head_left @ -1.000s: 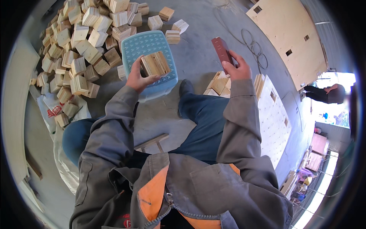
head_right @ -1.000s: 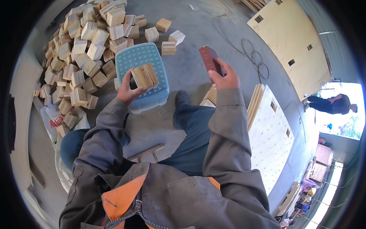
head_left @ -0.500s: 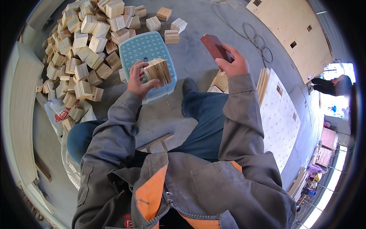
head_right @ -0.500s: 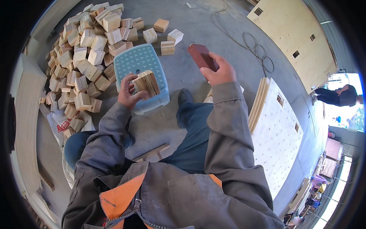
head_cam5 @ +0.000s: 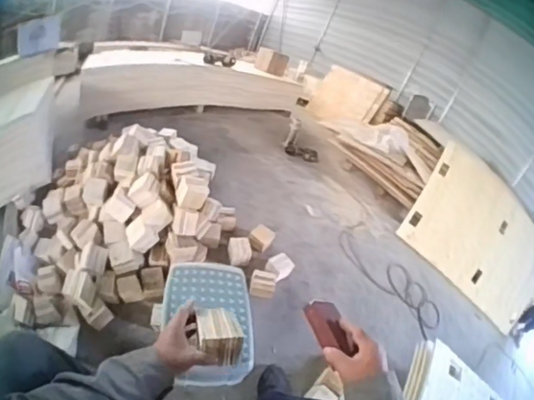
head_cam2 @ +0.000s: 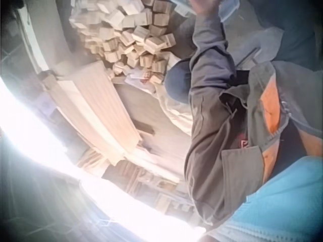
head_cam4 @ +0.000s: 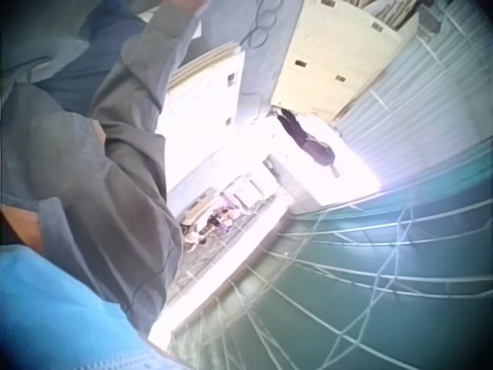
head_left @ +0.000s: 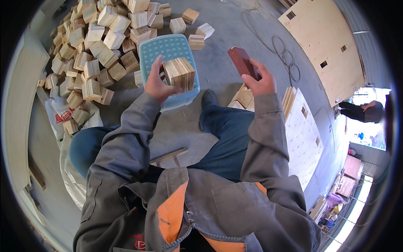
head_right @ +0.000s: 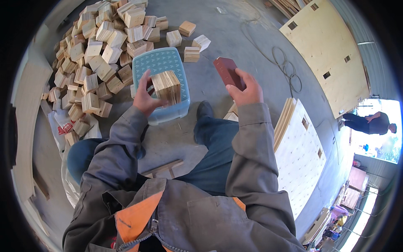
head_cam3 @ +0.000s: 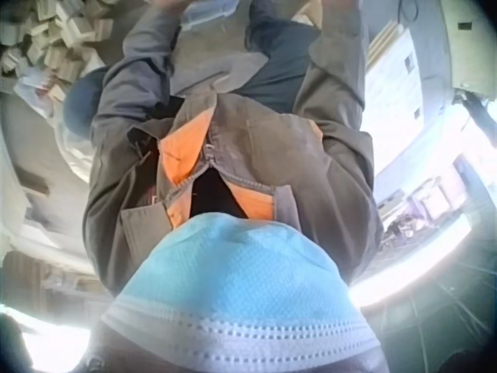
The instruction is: The person sits on the floor and sands small wooden blocks one by one using a sanding block. They pick each block from a nearby pile, rub all sides against the sanding block, and place the finished pieces into a separate stack.
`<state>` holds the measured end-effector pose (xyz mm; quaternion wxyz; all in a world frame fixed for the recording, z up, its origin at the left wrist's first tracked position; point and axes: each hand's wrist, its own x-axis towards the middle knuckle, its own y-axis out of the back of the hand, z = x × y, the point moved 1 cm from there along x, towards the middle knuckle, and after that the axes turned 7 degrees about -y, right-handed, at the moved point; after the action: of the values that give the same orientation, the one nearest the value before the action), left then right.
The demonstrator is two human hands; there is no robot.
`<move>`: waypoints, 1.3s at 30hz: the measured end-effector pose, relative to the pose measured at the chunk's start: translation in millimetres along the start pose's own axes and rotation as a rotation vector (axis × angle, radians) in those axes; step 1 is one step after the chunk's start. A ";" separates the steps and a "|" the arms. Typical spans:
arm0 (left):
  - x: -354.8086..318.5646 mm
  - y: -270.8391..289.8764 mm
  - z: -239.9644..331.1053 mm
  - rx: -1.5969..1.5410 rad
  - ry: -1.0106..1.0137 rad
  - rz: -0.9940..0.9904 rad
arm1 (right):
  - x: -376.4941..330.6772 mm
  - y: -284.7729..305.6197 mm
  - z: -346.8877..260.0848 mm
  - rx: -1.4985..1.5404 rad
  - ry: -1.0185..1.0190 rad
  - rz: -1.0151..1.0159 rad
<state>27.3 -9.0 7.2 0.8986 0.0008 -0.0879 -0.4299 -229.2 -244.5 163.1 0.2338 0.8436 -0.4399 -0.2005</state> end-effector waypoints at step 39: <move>-9.1 2.5 -16.8 0.361 -0.179 0.180 | -25.5 -211.3 -48.2 -0.509 0.574 0.293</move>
<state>26.2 -1.7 -10.6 0.9073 0.1157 -0.2425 -0.3233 -79.5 -106.2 84.9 0.5743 0.7089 -0.4088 -0.0241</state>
